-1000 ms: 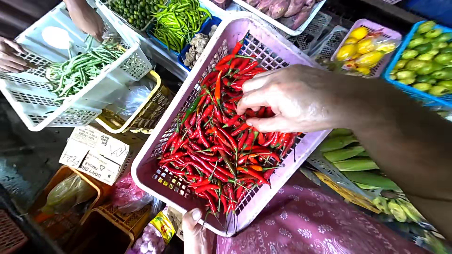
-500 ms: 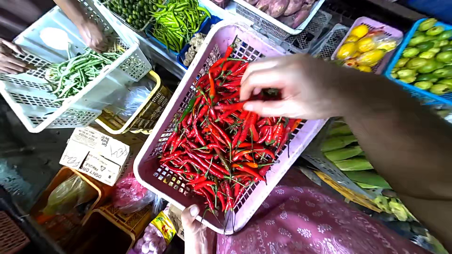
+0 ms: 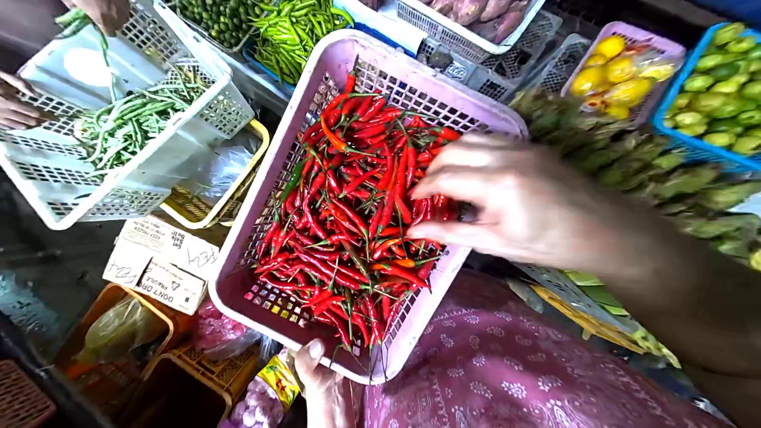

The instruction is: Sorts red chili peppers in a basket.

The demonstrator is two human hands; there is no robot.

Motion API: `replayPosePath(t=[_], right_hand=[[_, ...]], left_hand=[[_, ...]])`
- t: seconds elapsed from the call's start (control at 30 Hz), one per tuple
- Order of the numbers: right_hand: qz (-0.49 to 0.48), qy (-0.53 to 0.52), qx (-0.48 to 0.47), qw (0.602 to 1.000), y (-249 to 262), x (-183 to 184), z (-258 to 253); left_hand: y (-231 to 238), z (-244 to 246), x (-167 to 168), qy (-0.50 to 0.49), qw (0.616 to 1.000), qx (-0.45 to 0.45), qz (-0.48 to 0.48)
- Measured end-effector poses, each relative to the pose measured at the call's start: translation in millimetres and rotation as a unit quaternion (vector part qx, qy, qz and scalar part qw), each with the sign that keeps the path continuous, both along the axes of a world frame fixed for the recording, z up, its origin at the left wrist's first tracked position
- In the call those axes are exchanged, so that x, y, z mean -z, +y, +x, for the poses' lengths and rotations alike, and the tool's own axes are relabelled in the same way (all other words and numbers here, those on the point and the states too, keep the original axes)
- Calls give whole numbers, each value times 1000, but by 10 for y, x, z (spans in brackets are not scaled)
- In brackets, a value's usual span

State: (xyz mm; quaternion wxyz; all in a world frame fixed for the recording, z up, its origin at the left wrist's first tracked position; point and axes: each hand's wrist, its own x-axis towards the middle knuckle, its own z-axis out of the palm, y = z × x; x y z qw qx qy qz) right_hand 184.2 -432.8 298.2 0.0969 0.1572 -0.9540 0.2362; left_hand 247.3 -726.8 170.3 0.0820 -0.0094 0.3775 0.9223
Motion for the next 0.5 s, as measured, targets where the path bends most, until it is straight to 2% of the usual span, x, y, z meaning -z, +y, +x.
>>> replayPosePath(t=[0.1,0.2,0.4,0.5], right_hand=[[-3,-1,-15,1000,-104,158,-104],[-112,-40,-29,993,-13,111,-138],[-325,-62,-44,943,113,97,-231],[-323,-34,-61,944,275,16,-299]], left_hand=[[25,21,-47,-25,1000,5,-5],[8,28,-35,-24,1000,12,7],[-23,-55,-2,3,999,32,31],[-47,-69,30,4,1000,11,20]])
